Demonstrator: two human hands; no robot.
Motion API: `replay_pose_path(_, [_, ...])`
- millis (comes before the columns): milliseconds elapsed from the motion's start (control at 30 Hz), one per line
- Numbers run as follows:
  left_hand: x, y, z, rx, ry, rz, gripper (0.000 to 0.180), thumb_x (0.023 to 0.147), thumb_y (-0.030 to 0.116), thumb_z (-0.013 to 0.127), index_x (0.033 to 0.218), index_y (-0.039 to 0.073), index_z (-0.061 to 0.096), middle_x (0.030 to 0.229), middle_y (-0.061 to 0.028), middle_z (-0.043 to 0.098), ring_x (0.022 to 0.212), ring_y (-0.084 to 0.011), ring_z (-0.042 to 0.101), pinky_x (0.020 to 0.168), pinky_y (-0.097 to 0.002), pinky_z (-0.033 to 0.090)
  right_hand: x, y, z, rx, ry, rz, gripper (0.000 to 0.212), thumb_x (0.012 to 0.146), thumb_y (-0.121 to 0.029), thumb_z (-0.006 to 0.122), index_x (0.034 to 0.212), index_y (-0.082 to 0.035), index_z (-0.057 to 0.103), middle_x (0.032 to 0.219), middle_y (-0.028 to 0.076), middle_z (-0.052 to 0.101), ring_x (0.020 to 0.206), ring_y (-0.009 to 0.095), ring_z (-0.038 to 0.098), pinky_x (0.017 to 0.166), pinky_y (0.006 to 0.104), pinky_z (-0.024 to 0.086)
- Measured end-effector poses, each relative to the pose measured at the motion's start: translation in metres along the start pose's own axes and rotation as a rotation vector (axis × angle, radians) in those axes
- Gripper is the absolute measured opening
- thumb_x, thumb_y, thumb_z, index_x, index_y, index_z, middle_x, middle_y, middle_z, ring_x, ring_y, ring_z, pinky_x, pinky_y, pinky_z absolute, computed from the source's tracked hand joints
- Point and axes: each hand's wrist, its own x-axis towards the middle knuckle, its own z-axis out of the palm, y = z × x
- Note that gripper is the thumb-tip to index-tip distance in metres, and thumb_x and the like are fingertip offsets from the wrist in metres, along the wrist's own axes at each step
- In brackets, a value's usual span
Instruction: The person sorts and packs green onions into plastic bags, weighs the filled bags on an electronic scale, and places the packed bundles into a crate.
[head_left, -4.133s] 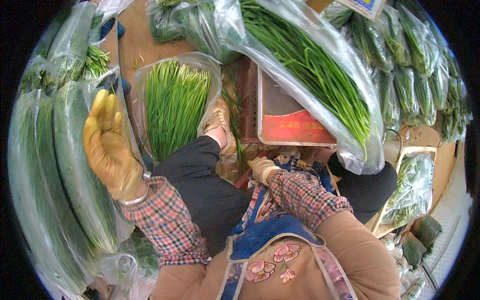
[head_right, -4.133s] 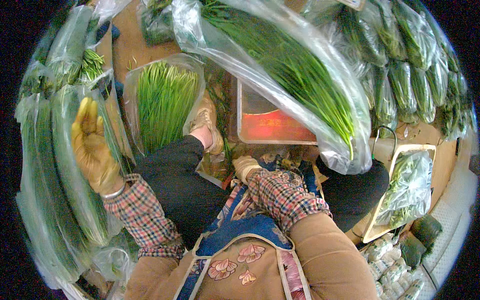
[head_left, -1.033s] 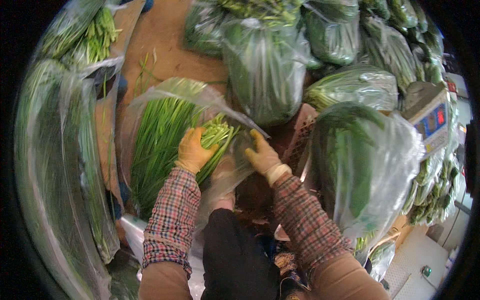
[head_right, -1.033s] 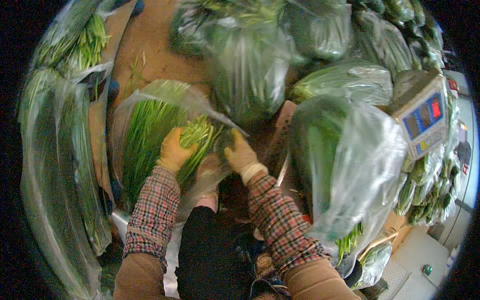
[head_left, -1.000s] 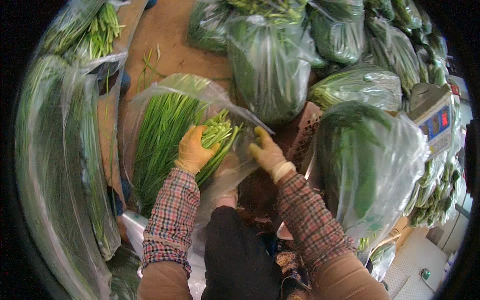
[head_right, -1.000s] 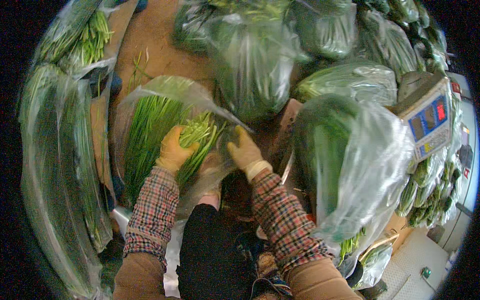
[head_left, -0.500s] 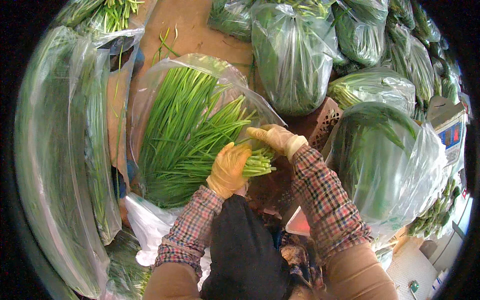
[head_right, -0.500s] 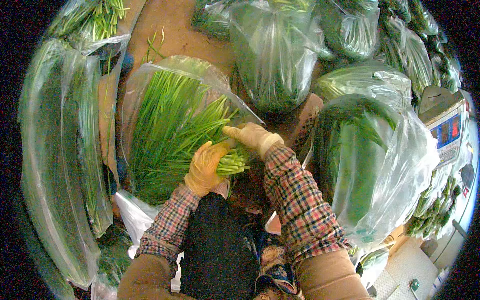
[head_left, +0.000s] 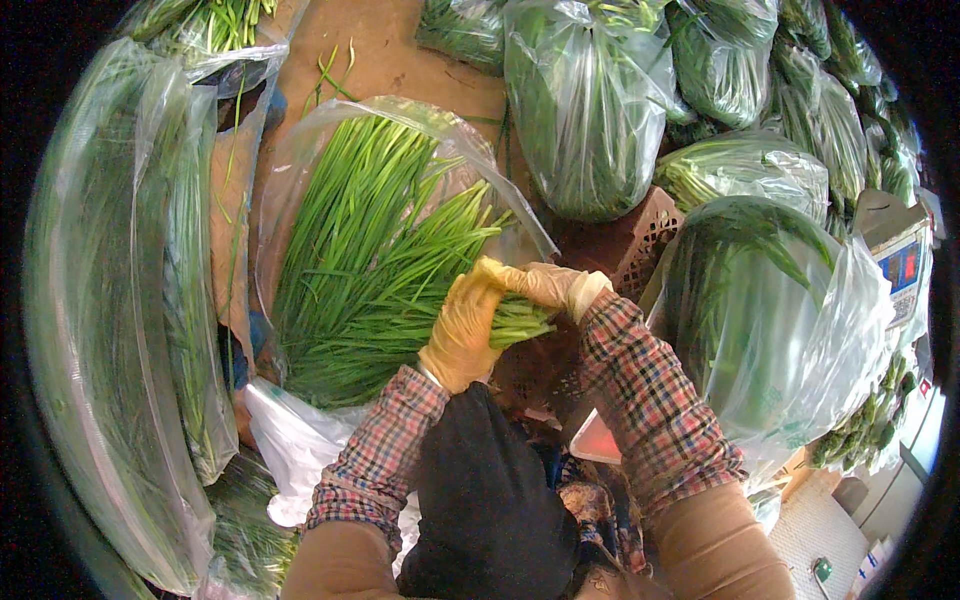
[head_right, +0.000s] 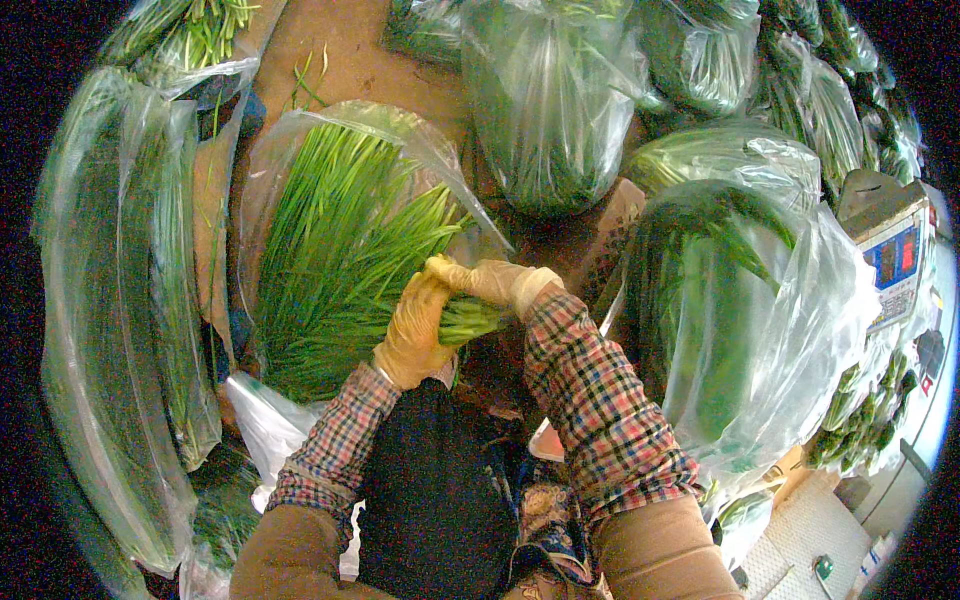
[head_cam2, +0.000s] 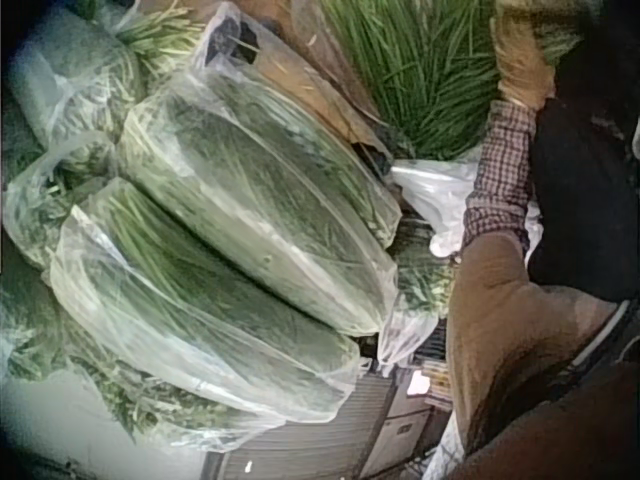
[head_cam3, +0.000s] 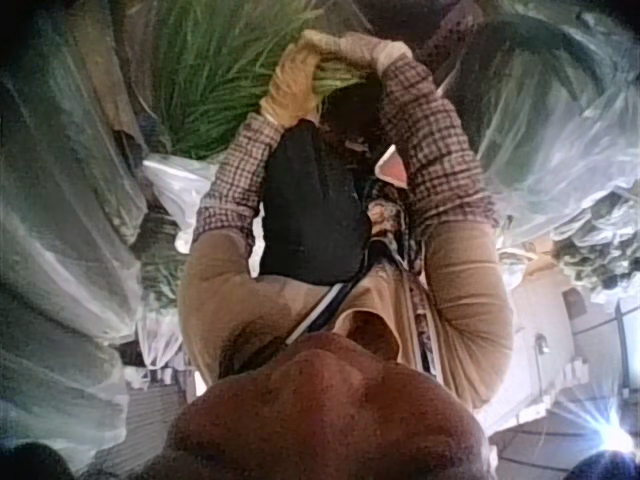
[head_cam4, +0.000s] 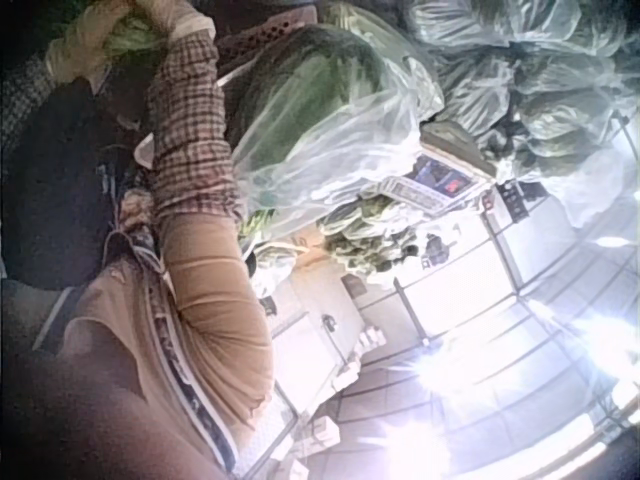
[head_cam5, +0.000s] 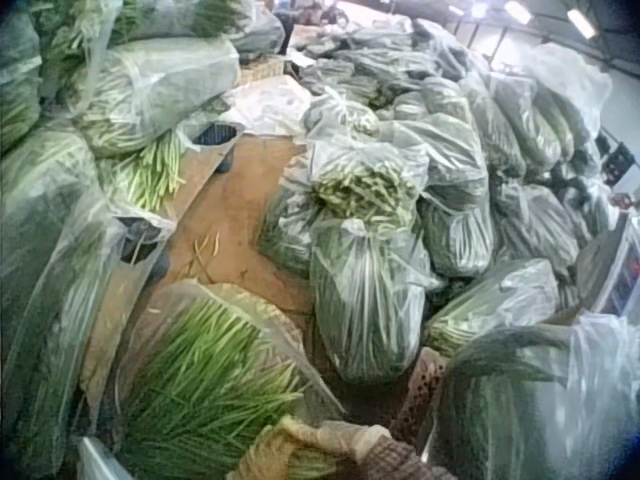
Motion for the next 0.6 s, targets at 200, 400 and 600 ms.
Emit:
replay_pose_path(200, [0.009, -0.001, 0.007, -0.092, 0.007, -0.13, 0.099, 0.065, 0.027, 0.077, 0.141, -0.003, 0.022, 0.141, -0.0257, 0.033, 0.13, -0.041, 0.033, 0.109, -0.0466, 0.024, -0.014, -0.012, 0.011, -0.684, -0.026, -0.142, 0.085, 0.055, -0.07, 0.071, 0.102, 0.001, 0.066, 0.102, 0.024, 0.065, 0.096, 0.033, 0.063, 0.082, 0.041, 0.049])
replay_pose_path(400, [0.015, -0.014, -0.002, -0.247, -0.371, -0.116, 0.1, 0.065, 0.026, 0.077, 0.143, -0.001, 0.02, 0.14, -0.0216, 0.037, 0.13, -0.035, 0.036, 0.109, -0.0411, 0.027, -0.006, 0.006, 0.032, -0.641, 0.217, -0.222, 0.041, 0.064, -0.015, 0.076, 0.1, -0.001, 0.062, 0.099, 0.019, 0.066, 0.095, 0.032, 0.064, 0.077, 0.0405, 0.053])
replay_pose_path(600, [0.034, -0.135, 0.023, -0.293, -0.521, -0.126, 0.039, 0.094, 0.02, 0.043, 0.126, -0.001, 0.05, 0.123, -0.0186, 0.056, 0.117, -0.0296, 0.052, 0.097, -0.0363, 0.041, -0.005, 0.008, 0.042, -0.67, 0.331, -0.188, 0.034, 0.071, -0.016, 0.069, 0.1, -0.003, 0.056, 0.094, 0.02, 0.065, 0.092, 0.035, 0.063, 0.074, 0.0429, 0.052])
